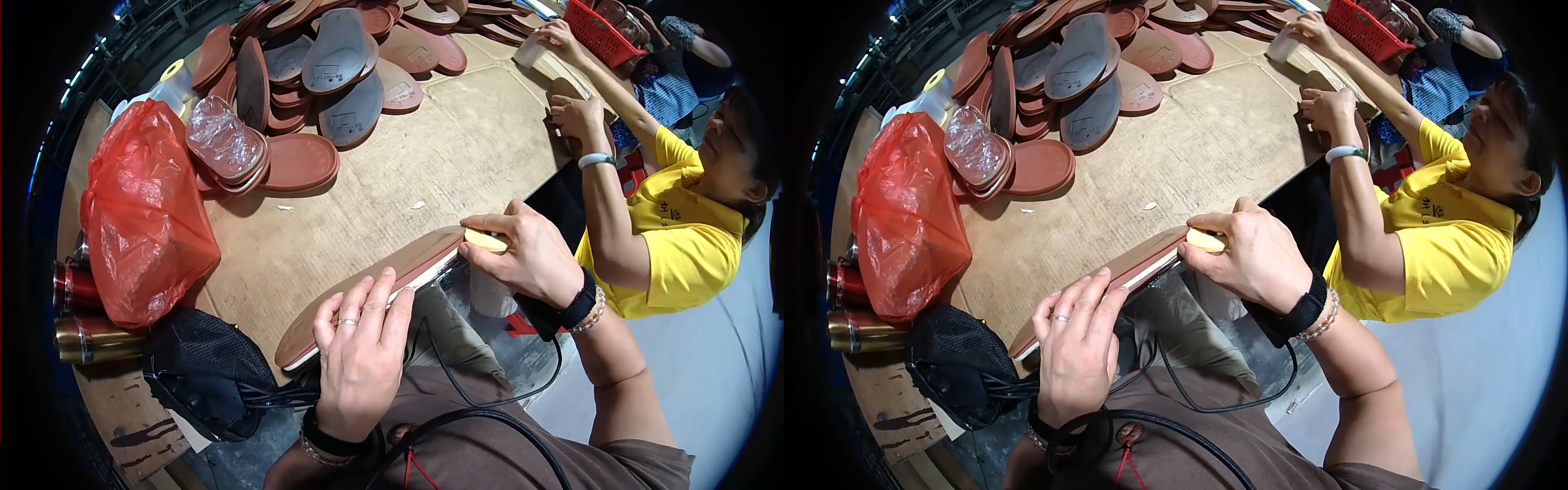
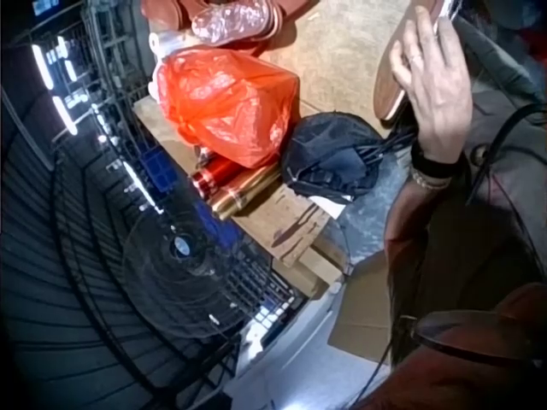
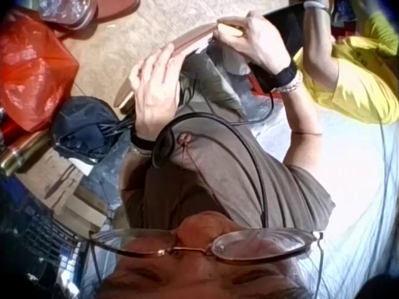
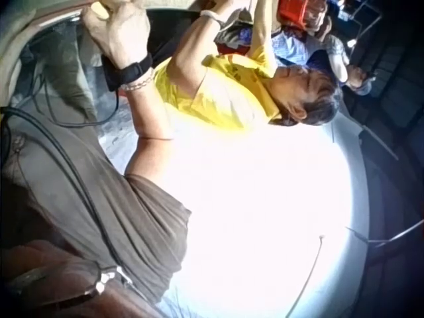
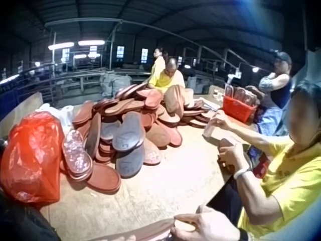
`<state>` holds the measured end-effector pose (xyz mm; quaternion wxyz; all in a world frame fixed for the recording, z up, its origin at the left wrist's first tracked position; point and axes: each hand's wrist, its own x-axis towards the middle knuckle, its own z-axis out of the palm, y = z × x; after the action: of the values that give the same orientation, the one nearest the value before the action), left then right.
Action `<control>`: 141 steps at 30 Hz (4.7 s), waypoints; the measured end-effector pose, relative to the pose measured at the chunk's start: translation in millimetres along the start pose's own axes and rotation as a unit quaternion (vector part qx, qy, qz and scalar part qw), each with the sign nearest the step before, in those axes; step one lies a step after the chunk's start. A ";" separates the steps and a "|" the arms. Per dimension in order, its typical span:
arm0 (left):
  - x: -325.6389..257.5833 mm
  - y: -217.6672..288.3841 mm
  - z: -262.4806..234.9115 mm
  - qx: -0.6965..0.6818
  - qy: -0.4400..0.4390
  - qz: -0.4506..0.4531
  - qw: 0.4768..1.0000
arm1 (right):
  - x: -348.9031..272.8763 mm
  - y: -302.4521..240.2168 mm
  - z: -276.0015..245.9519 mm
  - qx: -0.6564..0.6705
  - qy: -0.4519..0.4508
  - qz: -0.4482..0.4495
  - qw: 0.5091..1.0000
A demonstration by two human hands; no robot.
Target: Wrapping shoe soles in plastic film for manufacturing.
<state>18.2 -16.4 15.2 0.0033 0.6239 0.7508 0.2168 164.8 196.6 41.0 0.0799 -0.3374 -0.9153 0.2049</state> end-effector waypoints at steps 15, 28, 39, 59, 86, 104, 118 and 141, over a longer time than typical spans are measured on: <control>4.1 5.2 -3.5 0.033 -0.005 -0.018 0.999 | -4.2 5.8 7.5 0.018 -0.004 0.026 0.999; 2.7 4.1 -1.1 0.001 0.001 -0.014 1.000 | -5.2 1.9 10.0 0.020 0.016 0.033 0.999; 12.2 11.6 -4.4 0.045 -0.012 -0.015 0.999 | -4.4 4.5 16.7 0.025 0.027 0.047 0.998; 38.9 13.5 14.9 0.054 -0.024 0.006 0.998 | -4.8 4.0 15.7 0.049 0.035 0.010 0.998; 38.5 10.8 10.6 0.070 -0.031 0.027 0.997 | -4.3 17.9 20.9 0.074 0.055 0.048 0.995; 37.8 12.7 10.8 0.071 -0.041 0.018 0.996 | -0.9 12.3 11.6 0.016 0.067 0.029 0.997; 37.9 13.1 11.3 0.067 -0.036 0.024 0.997 | 0.0 18.3 16.5 0.055 0.030 0.054 0.997; 27.0 -15.2 12.8 0.037 0.134 0.087 0.987 | -5.7 -1.3 -6.1 0.143 0.066 0.002 0.988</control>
<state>1.6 11.1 5.8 -0.1392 0.6516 0.6952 0.2698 170.1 193.9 47.0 0.1872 -0.3369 -0.8688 0.3109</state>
